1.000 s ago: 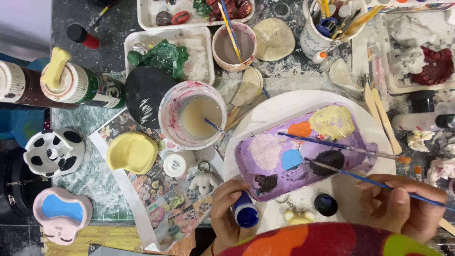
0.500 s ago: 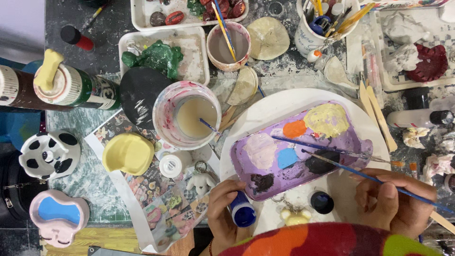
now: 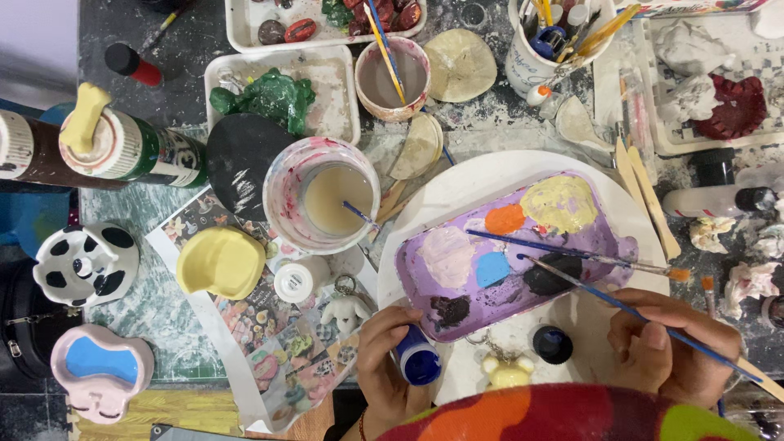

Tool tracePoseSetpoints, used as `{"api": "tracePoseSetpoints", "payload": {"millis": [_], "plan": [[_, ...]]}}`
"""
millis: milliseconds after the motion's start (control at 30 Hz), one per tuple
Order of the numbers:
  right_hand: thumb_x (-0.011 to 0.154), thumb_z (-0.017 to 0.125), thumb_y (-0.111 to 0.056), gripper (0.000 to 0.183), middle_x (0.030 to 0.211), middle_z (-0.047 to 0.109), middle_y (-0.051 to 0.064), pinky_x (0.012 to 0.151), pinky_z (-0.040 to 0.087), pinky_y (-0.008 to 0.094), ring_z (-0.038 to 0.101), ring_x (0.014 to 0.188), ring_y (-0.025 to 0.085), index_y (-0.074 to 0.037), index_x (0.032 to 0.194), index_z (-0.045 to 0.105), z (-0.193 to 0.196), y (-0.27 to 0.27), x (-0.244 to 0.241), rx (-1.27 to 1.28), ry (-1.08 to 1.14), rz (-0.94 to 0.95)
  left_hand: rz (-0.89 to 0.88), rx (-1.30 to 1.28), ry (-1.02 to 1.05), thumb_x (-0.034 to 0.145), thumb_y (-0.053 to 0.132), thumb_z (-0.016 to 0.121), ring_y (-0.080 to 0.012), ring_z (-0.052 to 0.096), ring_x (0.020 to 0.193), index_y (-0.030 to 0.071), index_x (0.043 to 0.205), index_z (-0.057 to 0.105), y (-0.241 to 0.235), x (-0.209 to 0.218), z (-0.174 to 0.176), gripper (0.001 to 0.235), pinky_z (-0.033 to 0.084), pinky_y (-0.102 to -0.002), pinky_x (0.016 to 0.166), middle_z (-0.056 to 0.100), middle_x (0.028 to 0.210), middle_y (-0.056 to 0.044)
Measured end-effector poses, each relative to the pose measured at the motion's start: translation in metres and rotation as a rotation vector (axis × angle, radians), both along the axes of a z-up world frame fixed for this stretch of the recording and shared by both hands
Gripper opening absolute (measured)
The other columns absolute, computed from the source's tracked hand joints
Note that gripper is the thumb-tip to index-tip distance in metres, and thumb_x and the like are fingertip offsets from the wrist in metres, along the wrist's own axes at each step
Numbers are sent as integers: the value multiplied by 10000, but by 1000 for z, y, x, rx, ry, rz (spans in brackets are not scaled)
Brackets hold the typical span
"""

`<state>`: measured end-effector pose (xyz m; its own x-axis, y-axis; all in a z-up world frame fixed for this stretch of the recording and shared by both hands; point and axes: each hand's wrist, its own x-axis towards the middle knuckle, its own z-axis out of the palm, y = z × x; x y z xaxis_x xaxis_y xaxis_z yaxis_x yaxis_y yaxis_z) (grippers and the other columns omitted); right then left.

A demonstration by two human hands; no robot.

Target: The person paints a small yellow ceramic figurine using a paintbrush and various colors from a palette. They dip the brush into paint containers and apply blue and white paint to the figurine while working at a cluttered craft table.

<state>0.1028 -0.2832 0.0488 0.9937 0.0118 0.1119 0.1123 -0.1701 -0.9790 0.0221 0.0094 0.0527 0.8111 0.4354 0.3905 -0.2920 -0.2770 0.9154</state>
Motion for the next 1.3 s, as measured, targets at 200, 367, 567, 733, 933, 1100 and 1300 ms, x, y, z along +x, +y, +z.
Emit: {"api": "tracePoseSetpoints", "payload": {"millis": [200, 367, 567, 733, 933, 1100, 1300], "plan": [[951, 593, -370, 459, 1109, 686, 206, 745, 513, 405, 650, 873, 296, -29, 1251, 658, -33, -98, 17, 32, 46, 240, 21, 1, 1, 897, -74, 655, -329, 623, 1202, 19, 1305, 460, -3, 2, 3, 462, 504, -431, 1082, 613, 1282, -229], [881, 660, -254, 379, 1069, 652, 166, 799, 470, 419, 627, 908, 301, -86, 1217, 710, 36, -58, 25, -522, -298, 123, 13, 16, 28, 889, -99, 624, -340, 635, 1192, 5, 1284, 480, -1, 0, 8, 432, 507, -434, 1076, 617, 1280, -236], [798, 740, -115, 381, 1022, 612, 118, 863, 420, 436, 599, 949, 306, -155, 1176, 773, 111, 66, 32, -1023, -518, 12, 41, 74, 29, 875, -83, 652, -325, 651, 1164, 10, 1282, 497, 0, 6, 16, 446, 508, -414, 1056, 643, 1265, -206], [846, 832, -211, 359, 1107, 616, 89, 900, 358, 413, 616, 1027, 251, -163, 1192, 748, 127, 114, 62, -1106, -478, 168, 37, 56, 11, 929, -34, 674, -328, 647, 1173, 9, 1321, 493, 1, 8, 18, 433, 499, -413, 1064, 633, 1284, -203], [835, 800, -185, 192, 1006, 635, 22, 913, 371, 436, 633, 1031, 248, -174, 1020, 750, 134, 121, 73, -1187, -484, 200, 36, 21, 3, 953, -10, 689, -339, 645, 1205, 30, 1328, 510, 0, 9, 19, 418, 501, -427, 1081, 643, 1281, -186], [936, 762, -103, 148, 1040, 707, 38, 876, 373, 428, 620, 937, 260, -77, 1074, 716, 182, 134, 66, -978, -495, 142, 17, -15, 17, 949, -16, 670, -343, 642, 1216, 17, 1324, 507, 1, 7, 19, 410, 502, -430, 1078, 630, 1288, -194], [1043, 712, -89, 203, 1131, 675, 82, 762, 552, 322, 666, 882, 175, -85, 1235, 647, 202, 205, 67, -425, -374, 300, 19, 3, 11, 946, -32, 668, -348, 630, 1226, 14, 1330, 499, 0, 4, 24, 422, 488, -438, 1090, 617, 1294, -193]]}}
